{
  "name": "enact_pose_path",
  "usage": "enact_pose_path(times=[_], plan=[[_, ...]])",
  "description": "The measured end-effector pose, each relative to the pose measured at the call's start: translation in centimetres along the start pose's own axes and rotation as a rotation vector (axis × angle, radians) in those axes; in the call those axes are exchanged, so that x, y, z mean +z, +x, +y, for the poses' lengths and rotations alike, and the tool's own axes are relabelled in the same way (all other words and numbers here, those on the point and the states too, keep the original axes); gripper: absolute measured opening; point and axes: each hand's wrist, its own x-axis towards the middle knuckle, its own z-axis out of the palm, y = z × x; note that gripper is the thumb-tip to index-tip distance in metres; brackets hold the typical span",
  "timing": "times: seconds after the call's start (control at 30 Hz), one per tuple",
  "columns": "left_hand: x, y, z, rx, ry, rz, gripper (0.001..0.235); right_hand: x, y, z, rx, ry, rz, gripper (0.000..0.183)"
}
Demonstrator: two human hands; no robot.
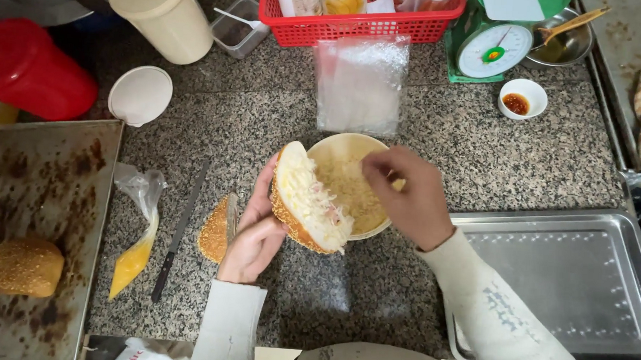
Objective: The person prepares sandwiches by slicing sesame buns in half with a knife. They then spread a yellow condiment onto the cut surfaces using a piping bag and add shredded cheese from a container before placing the assembled sandwiches onto a metal tray.
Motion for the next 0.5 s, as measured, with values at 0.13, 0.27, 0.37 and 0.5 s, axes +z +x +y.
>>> enact_pose_path(times=[0.13, 0.27, 0.37, 0.5], plan=[[-0.4, -0.3, -0.6, -0.010, -0.022, -0.016, 0.117, 0.3, -1.0, 0.1, -0.007, -0.176, -0.108, 0.019], [-0.6, -0.3, -0.8, -0.017, -0.036, -0.053, 0.117, 1.3, 0.0, -1.7, 0.113, 0.245, -0.114, 0.027], [0.0, -0.3, -1.1, -0.042, -0.055, -0.076, 0.120, 2.2, 0.4, -2.4, 0.027, 0.358, -0.130, 0.029], [-0.2, -0.6, -1.3, -0.037, -0.045, -0.068, 0.118, 2.1, 0.5, -2.6, -0.060, 0.219, -0.050, 0.012]])
